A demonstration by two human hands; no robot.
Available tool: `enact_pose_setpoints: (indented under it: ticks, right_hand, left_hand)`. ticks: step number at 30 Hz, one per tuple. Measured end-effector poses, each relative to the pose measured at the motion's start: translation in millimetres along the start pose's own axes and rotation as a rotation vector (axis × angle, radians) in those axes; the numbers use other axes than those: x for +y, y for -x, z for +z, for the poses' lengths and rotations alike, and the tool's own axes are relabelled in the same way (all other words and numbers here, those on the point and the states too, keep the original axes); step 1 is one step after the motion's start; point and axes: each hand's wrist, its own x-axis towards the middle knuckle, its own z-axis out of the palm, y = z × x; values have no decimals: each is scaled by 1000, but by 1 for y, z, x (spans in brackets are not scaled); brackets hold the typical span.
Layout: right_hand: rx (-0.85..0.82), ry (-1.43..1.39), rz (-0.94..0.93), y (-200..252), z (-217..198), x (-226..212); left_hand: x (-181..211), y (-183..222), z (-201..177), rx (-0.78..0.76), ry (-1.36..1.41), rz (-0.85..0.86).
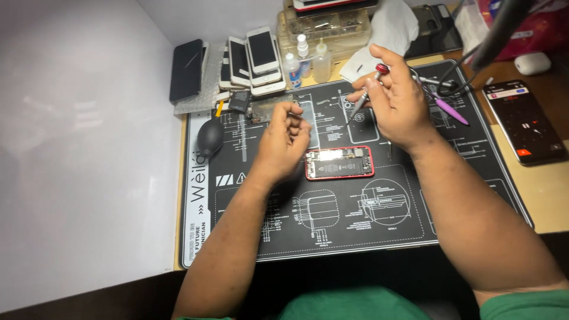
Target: Repairing a mobile phone by removing or installing internal screws using a precision screwdriver
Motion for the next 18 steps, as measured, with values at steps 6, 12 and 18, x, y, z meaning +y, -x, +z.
enact_pose_setpoints:
  ticks: [6,12,18]
  right_hand:
    - [-103,-115,-95,7,17,0]
    - [-123,-97,-97,7,17,-11]
    - [-317,-54,-146,11,17,-28]
  left_hand:
    - [17,10,-7,39,58,254]
    - [38,32,-11,89,-18,265]
    - [29,52,4,53,276,110]
